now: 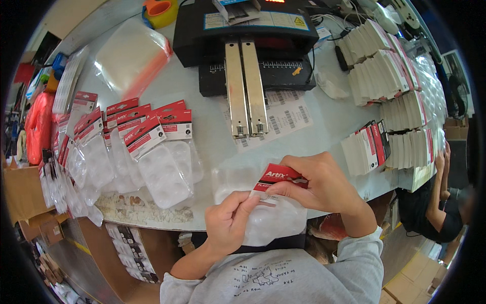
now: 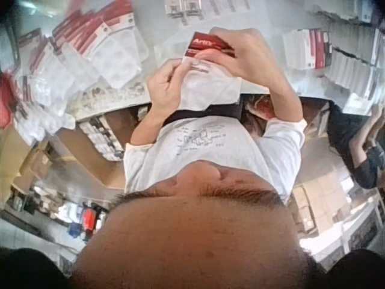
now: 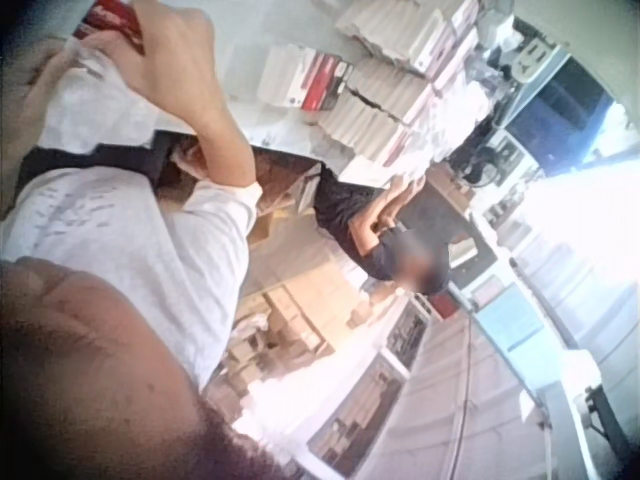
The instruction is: The person repeatedly picks white plastic mixing palettes from a box, places them into clear plastic bags, and seals the bags using a heat-sealing machine. The sealed packages are stacked on the table. The person occasionally retrieves more palettes from a cardboard box.
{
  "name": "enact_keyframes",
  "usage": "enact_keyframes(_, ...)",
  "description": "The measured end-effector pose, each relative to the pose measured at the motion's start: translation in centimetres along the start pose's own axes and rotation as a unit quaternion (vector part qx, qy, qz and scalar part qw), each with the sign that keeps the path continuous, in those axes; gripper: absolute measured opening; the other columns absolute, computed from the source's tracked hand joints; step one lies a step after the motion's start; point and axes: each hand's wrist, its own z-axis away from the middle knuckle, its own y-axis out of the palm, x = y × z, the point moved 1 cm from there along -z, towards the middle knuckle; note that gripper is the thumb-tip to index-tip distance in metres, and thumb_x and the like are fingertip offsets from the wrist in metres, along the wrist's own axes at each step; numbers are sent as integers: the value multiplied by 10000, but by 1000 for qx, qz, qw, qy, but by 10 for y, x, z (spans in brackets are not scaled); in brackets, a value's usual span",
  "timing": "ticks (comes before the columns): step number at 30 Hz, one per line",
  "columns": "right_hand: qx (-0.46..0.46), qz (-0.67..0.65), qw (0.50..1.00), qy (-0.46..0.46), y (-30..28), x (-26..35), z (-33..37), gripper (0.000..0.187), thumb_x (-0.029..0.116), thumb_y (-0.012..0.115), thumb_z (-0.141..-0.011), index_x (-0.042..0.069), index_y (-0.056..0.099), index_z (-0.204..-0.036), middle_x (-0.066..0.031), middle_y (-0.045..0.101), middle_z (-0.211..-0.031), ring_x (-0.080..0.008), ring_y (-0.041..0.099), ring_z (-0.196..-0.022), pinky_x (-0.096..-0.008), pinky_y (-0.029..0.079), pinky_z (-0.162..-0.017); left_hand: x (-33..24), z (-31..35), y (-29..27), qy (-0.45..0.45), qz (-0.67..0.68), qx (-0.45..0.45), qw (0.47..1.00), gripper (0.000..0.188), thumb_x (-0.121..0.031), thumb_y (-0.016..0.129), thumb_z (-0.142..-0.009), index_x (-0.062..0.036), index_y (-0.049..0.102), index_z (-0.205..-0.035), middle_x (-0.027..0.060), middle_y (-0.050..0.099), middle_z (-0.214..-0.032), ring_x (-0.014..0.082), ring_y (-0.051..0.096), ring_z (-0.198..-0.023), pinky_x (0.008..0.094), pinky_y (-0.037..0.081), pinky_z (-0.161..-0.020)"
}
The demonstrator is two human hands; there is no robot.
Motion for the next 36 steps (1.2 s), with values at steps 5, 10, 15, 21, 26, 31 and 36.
enact_keyframes(5,-28,-213,955,206,0,-23,13,165,114,731,-742,-25,647,-772,-61,637,-683,-89,581,-539,-204,458,-486,14,-6,-8,-43,95,-121,987,173,-141,585,-894,17,654,-891,-52,561,-624,18,391,-520,175,296,-465)
enact_keyframes(10,15,-355,910,215,12,-31,29,145,107,633,-838,-33,670,-848,-79,647,-727,-98,610,-593,-202,458,-485,21,-5,-7,-67,105,-161,979,194,-143,577,-900,34,637,-846,-49,547,-643,23,405,-573,173,323,-518)
enact_keyframes(15,49,-393,875,278,21,-30,26,148,97,608,-832,-44,636,-796,-69,628,-698,-105,596,-571,-213,466,-504,20,-6,-11,-75,21,-97,992,230,-177,501,-935,22,566,-838,19,546,-696,79,456,-657,228,382,-604)
enact_keyframes(21,-33,-435,850,296,42,-58,-10,166,124,615,-818,-32,629,-762,-59,606,-665,-105,572,-550,-226,467,-502,46,-46,-9,-101,-35,-74,991,267,-225,429,-960,1,523,-854,60,542,-729,105,467,-682,255,397,-647)
enact_keyframes(26,-82,-437,847,291,45,-66,-22,156,116,620,-811,-30,627,-759,-57,598,-657,-101,563,-531,-231,464,-489,49,-62,-3,-124,37,-94,987,273,-214,435,-957,2,489,-798,57,525,-698,99,457,-669,252,391,-635)
enact_keyframes(31,-111,-428,853,278,44,-76,-32,159,121,620,-814,-33,630,-775,-68,607,-682,-103,564,-525,-230,474,-510,55,-80,-7,-69,-4,-71,995,277,-207,437,-957,-1,479,-776,28,514,-675,91,432,-655,243,385,-621)
enact_keyframes(36,-127,-337,904,232,49,-78,-33,135,111,596,-833,-15,646,-823,-76,612,-695,-132,577,-544,-250,480,-544,71,-77,-3,-113,16,-95,989,260,-185,442,-950,-4,489,-769,35,508,-685,108,434,-656,246,392,-637)
